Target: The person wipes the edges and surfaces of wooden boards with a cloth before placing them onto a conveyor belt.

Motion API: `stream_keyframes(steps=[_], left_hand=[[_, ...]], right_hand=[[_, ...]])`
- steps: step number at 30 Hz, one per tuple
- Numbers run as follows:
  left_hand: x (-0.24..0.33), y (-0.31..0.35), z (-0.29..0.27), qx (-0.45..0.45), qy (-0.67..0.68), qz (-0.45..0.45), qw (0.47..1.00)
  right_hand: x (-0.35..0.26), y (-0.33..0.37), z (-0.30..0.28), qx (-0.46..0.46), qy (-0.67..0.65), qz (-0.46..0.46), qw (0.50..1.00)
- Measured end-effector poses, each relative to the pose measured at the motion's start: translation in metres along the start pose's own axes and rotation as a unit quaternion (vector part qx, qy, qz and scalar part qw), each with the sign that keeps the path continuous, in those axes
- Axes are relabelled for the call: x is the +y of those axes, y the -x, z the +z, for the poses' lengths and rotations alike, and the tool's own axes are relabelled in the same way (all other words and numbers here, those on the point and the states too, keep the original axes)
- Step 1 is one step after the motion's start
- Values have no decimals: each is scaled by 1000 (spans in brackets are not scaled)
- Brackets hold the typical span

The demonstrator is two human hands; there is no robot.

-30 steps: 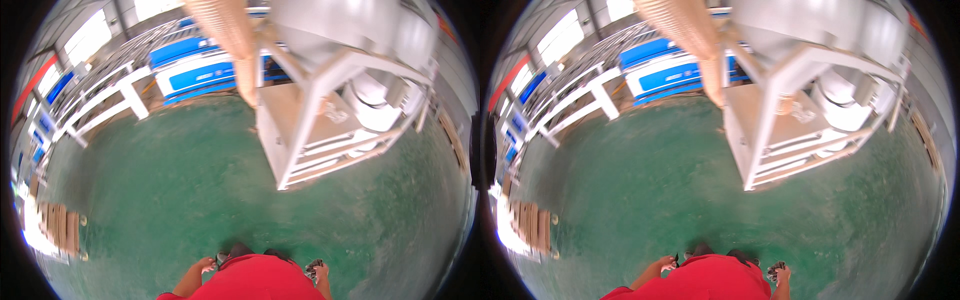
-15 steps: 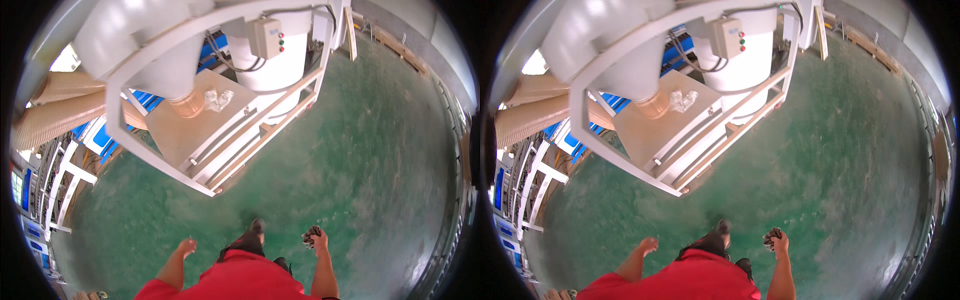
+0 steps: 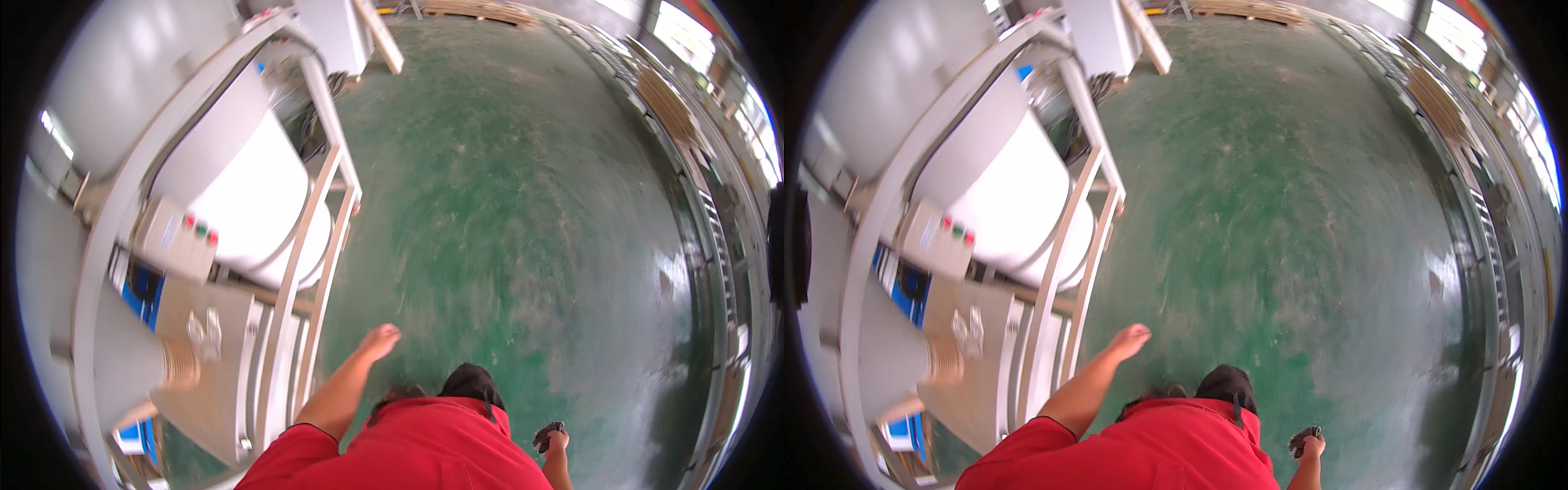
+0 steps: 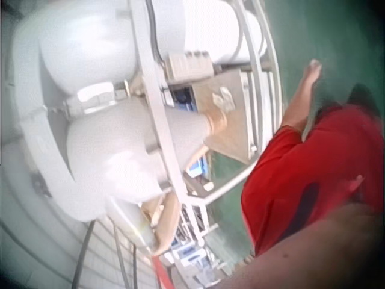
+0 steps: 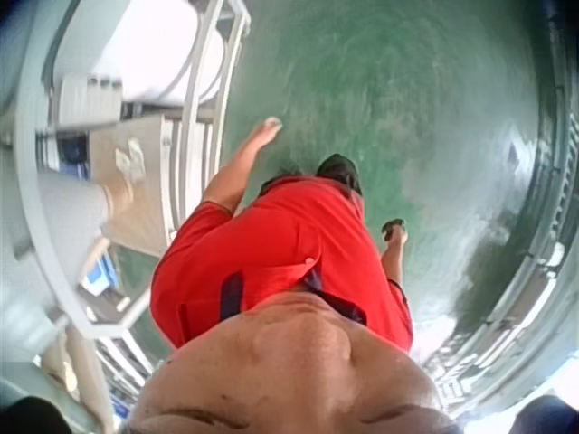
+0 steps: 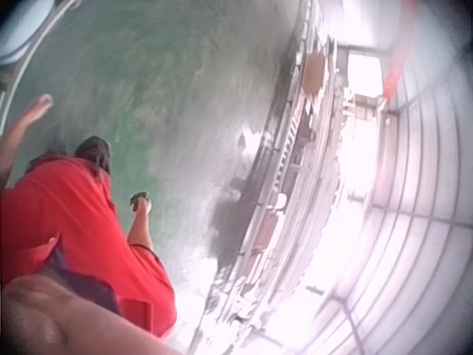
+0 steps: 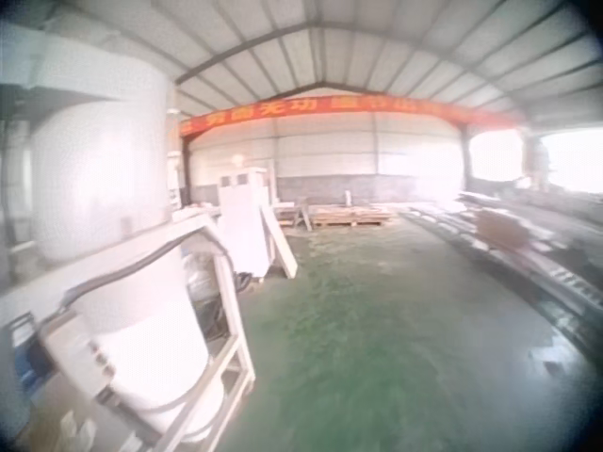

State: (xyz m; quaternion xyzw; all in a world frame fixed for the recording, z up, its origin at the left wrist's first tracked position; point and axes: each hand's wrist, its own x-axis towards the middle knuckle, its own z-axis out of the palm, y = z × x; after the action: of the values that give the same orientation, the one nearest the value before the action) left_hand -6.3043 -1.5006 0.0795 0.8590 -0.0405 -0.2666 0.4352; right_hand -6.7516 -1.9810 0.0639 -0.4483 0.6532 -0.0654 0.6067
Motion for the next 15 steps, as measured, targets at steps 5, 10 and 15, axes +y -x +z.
stream_keyframes(steps=[5, 10, 15], left_hand=[[195, -196, -28, -108, 96, 155, 977], [158, -341, -90, 1, -65, 97, 993], [-35, -335, -161, -79, -406, -76, 907]], right_hand=[[8, -111, 146, -40, 130, -86, 987], [-104, -196, 305, -86, 361, -138, 918], [-379, -218, 462, -135, 361, -170, 907]])
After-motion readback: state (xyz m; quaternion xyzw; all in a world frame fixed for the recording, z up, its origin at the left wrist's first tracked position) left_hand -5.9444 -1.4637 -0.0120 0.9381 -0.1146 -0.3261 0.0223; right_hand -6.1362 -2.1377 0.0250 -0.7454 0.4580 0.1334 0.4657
